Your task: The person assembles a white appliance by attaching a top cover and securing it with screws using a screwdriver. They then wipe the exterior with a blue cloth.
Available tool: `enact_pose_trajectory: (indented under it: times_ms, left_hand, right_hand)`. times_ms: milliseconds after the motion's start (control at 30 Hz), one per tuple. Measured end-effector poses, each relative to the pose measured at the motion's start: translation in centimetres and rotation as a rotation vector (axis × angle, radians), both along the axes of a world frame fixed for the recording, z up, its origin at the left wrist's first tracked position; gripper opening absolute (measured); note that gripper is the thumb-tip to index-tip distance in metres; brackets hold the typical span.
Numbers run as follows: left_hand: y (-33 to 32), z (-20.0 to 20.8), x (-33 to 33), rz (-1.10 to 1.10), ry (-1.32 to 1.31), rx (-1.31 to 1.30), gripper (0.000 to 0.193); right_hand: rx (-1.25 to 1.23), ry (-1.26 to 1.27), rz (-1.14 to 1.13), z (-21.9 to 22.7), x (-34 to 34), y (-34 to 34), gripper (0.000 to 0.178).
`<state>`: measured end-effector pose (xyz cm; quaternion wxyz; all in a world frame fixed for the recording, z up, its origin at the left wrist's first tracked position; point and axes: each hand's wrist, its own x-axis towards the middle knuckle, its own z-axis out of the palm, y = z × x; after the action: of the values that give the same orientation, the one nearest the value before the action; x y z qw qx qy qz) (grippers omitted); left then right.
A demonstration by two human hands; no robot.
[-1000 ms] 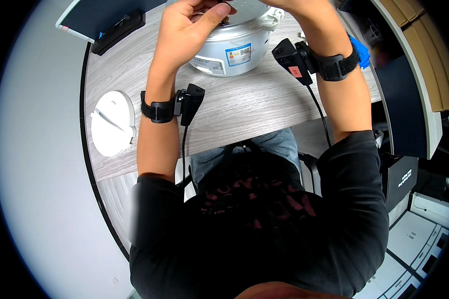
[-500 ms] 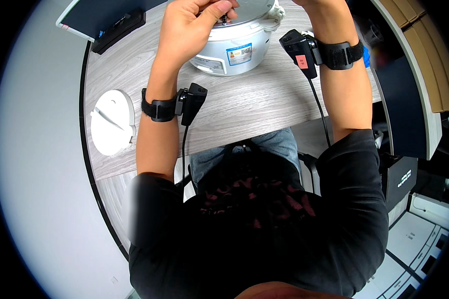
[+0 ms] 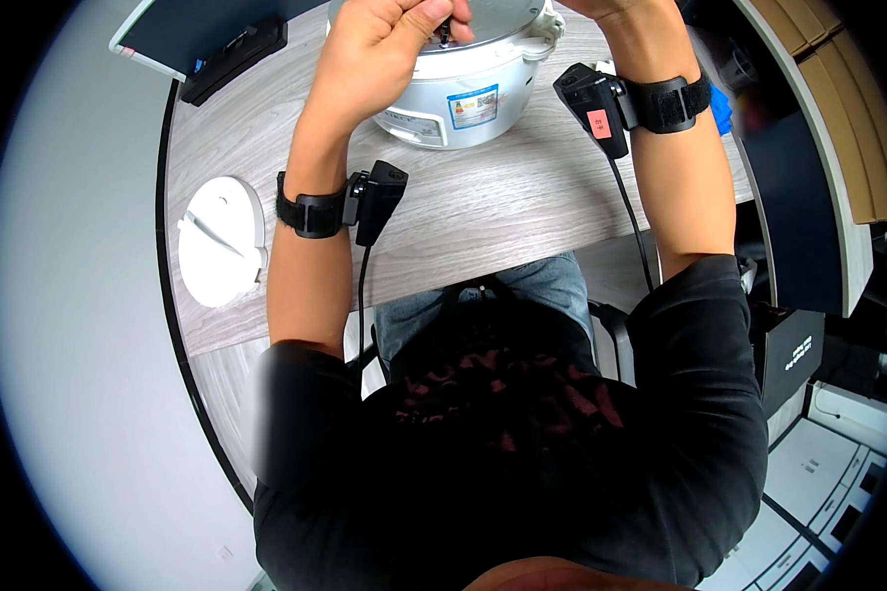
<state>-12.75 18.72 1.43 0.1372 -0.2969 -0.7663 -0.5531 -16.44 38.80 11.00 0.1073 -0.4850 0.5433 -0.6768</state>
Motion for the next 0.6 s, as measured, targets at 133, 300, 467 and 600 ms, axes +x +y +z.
enact_pose_trajectory:
  times_ms: [133, 300, 467, 600]
  left_hand:
    - [0.3, 0.3, 0.2, 0.008, 0.009, -0.02, 0.026]
    - [1.0, -0.1, -0.1, -0.036, -0.11, 0.201, 0.023]
    - [1.0, -0.3, 0.9, 0.155, -0.099, 0.183, 0.011]
    - [1.8, 0.7, 0.8, 0.11, -0.136, 0.199, 0.008]
  right_hand:
    - [0.044, 0.179, -0.141, 0.0, -0.2, 0.0, 0.026]
    - [0.082, 0.301, -0.499, 0.4, 2.4, -1.2, 0.015]
    - [0.08, 0.16, -0.278, 0.2, 2.1, -1.0, 0.025]
    - [-0.056, -0.04, 0.076, 0.0, 0.2, 0.3, 0.034]
